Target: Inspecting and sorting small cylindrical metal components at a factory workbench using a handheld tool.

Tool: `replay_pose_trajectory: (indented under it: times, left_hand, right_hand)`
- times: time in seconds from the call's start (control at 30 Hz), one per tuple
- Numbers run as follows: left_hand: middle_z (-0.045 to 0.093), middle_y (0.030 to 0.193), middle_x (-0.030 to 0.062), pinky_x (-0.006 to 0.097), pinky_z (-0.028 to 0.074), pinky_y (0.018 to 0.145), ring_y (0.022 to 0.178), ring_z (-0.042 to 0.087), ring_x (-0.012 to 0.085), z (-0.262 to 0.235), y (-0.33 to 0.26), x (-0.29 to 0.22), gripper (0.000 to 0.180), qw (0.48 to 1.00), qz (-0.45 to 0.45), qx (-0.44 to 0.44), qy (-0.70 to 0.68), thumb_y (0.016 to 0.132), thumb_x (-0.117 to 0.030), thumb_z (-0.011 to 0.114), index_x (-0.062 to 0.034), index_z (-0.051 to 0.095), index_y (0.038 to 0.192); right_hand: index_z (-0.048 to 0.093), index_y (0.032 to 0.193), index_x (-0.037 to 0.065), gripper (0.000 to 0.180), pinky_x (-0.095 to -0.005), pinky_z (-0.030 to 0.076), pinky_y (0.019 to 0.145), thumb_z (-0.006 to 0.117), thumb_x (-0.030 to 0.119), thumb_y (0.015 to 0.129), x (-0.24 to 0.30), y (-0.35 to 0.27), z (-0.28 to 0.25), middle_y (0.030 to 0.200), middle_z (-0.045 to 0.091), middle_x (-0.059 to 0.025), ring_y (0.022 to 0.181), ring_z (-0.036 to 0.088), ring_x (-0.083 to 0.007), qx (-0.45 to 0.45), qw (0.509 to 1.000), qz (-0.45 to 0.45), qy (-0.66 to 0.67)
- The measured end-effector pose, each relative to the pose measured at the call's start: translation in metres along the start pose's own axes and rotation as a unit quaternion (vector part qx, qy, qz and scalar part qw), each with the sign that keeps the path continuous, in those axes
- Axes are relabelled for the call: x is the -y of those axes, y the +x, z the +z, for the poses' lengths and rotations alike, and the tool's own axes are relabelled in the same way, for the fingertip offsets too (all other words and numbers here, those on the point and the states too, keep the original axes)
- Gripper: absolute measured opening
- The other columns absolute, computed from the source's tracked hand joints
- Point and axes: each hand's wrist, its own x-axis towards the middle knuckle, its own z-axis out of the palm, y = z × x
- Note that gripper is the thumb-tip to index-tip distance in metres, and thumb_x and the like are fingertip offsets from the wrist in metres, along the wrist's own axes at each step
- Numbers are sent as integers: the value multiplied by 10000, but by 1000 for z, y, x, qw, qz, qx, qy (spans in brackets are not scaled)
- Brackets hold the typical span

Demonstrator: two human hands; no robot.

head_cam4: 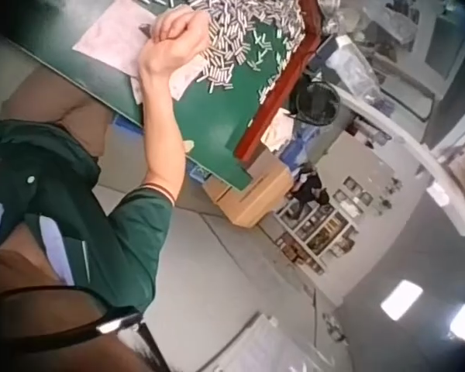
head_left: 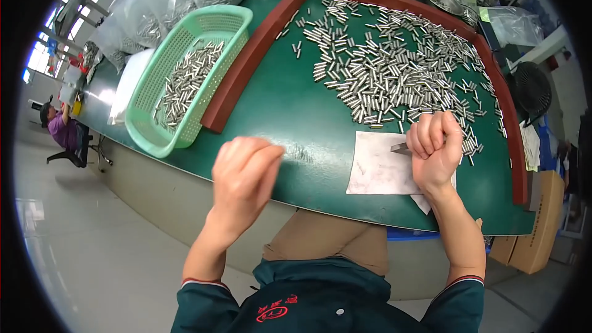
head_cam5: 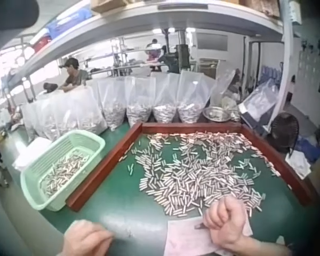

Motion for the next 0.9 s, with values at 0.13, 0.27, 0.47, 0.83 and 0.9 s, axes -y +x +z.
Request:
replay_pose_trajectory:
  times: [0.13,0.27,0.47,0.83,0.9]
  left_hand:
    - [528,670,80,327,399,580,644,502,231,54,52,8,88,994,13,80,-71,663,26,599,-15,558,730]
    - [522,630,79,338,405,581,627,504,232,85,76,10,61,986,-10,116,-118,670,-38,604,-8,551,673]
    - [464,565,48,321,362,536,572,468,211,98,72,4,185,991,-31,95,-85,610,-116,695,-42,527,605]
    - [490,618,40,317,357,568,607,475,209,104,68,-4,91,996,12,85,-26,605,-57,642,-53,561,648]
    - [494,644,35,314,353,574,620,475,197,100,68,-6,87,991,67,95,59,594,-38,631,-57,563,646]
  right_hand:
    - [278,506,99,421,-226,185,376,336,251,894,-4,0,1,449,260,-1,392,176,-77,2,1000,2,2]
    - [279,499,90,425,-226,183,374,337,240,891,-3,-1,0,444,272,-7,392,184,-78,-2,1000,2,5]
    - [275,484,86,427,-227,181,375,338,216,885,0,3,0,436,281,-11,394,197,-76,-6,1000,14,19]
    - [293,508,82,407,-222,187,380,341,207,892,3,3,-4,448,297,-3,400,216,-66,-10,1000,11,17]
    - [294,507,82,409,-219,191,382,340,207,893,2,3,-4,450,307,-5,401,223,-66,-3,1000,19,18]
